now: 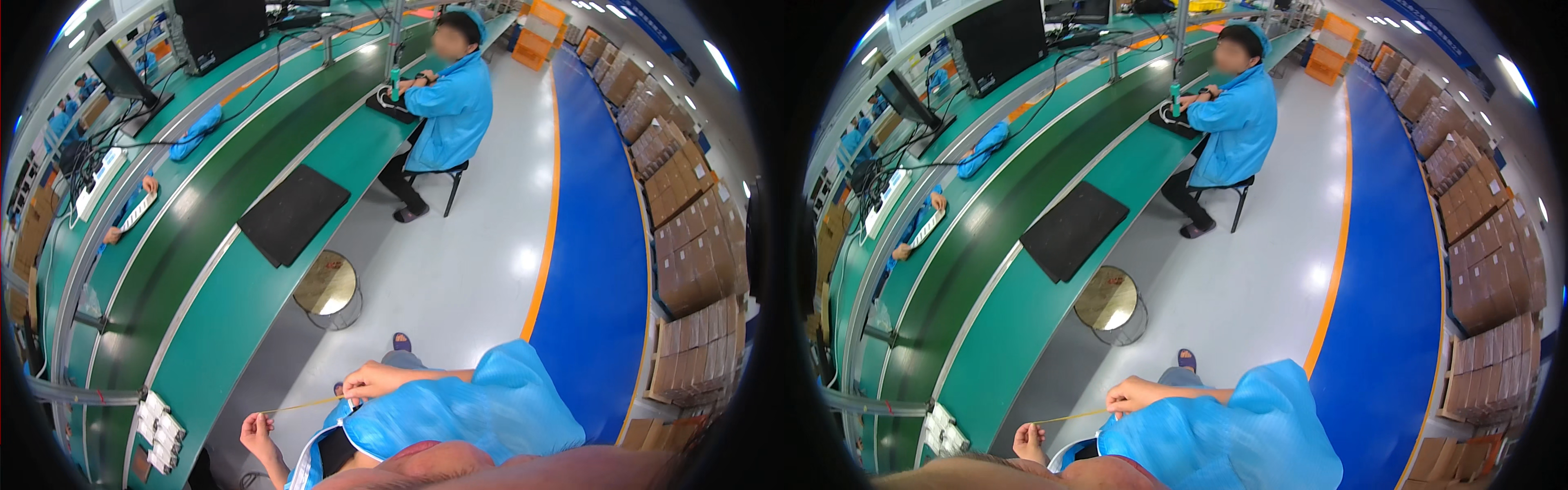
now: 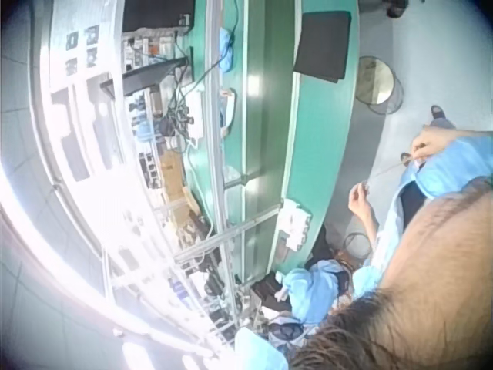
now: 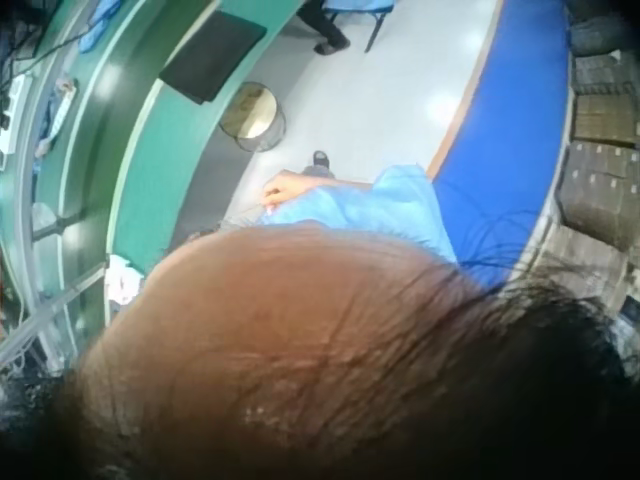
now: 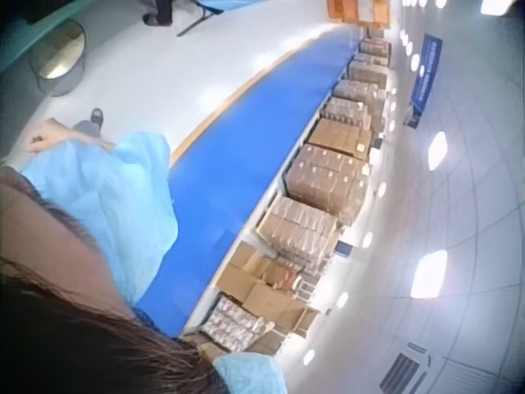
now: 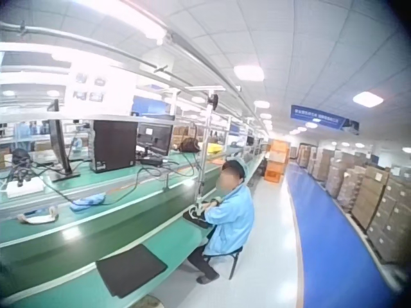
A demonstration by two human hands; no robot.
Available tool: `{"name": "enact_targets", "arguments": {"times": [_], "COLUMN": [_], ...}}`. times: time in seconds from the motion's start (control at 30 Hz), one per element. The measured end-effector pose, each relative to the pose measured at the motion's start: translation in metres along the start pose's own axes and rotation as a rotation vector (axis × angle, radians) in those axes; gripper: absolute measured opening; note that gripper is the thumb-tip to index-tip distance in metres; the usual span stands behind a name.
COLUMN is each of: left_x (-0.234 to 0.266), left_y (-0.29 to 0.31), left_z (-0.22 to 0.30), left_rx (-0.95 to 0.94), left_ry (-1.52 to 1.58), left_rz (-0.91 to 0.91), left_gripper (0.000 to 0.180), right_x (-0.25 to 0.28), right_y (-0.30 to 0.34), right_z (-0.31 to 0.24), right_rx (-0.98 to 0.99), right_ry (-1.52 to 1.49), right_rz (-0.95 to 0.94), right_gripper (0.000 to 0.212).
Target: The person assembles electronic components by hand, inserting wires into housing units.
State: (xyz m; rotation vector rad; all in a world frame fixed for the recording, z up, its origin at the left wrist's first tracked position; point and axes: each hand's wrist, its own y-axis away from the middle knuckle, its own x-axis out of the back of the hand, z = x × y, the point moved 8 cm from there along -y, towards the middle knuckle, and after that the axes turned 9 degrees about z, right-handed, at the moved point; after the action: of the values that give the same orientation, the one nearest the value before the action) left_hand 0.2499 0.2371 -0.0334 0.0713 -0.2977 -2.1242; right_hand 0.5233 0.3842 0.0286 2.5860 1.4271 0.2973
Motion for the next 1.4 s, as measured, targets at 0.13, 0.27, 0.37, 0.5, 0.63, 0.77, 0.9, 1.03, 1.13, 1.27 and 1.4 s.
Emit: {"name": "enact_targets", "arguments": {"times": [0.13, 0.27, 0.37, 0.5, 0.63, 0.77, 0.9, 1.03, 1.13, 1.27, 1.4], "left_x": [-0.084, -0.184, -0.287, -0.440, -0.605, -0.759, -0.878, -0.958, -1.000, -1.042, -1.065], "left_y": [-0.019, -0.029, -0.020, -0.019, -0.028, -0.049, -0.052, -0.066, -0.082, -0.082, -0.089], "left_z": [-0.003, -0.010, 0.003, 0.026, 0.054, 0.055, 0.067, 0.058, 0.051, 0.030, 0.028], "left_rx": [0.038, 0.043, -0.062, -0.310, -0.374, -0.267, -0.247, -0.166, -0.227, -0.082, -0.032], "left_ry": [0.036, -0.023, -0.064, -0.193, -0.112, -0.098, -0.038, 0.017, 0.062, 0.012, 0.052], "left_rz": [-0.165, -0.356, -0.579, -0.731, -0.694, -0.587, -0.491, -0.433, -0.449, -0.479, -0.531], "left_gripper": [0.004, 0.005, 0.007, 0.014, 0.019, 0.011, 0.010, 0.011, 0.012, 0.012, 0.012], "right_x": [0.036, 0.106, 0.176, 0.262, 0.323, 0.369, 0.391, 0.415, 0.446, 0.499, 0.538], "right_y": [0.020, 0.044, 0.074, 0.106, 0.136, 0.159, 0.180, 0.186, 0.175, 0.152, 0.119], "right_z": [0.015, 0.032, 0.028, -0.003, -0.057, -0.105, -0.137, -0.157, -0.163, -0.151, -0.147], "right_rx": [-0.041, -0.075, -0.128, -0.048, 0.134, 0.320, 0.401, 0.525, 0.485, 0.314, 0.274], "right_ry": [-0.005, -0.060, 0.007, 0.000, 0.185, 0.361, 0.457, 0.484, 0.548, 0.543, 0.591], "right_rz": [0.113, 0.326, 0.501, 0.755, 0.878, 1.031, 1.101, 1.052, 1.091, 1.141, 1.098], "right_gripper": [0.021, 0.020, 0.018, 0.016, 0.013, 0.005, 0.010, 0.013, 0.014, 0.014, 0.015]}}
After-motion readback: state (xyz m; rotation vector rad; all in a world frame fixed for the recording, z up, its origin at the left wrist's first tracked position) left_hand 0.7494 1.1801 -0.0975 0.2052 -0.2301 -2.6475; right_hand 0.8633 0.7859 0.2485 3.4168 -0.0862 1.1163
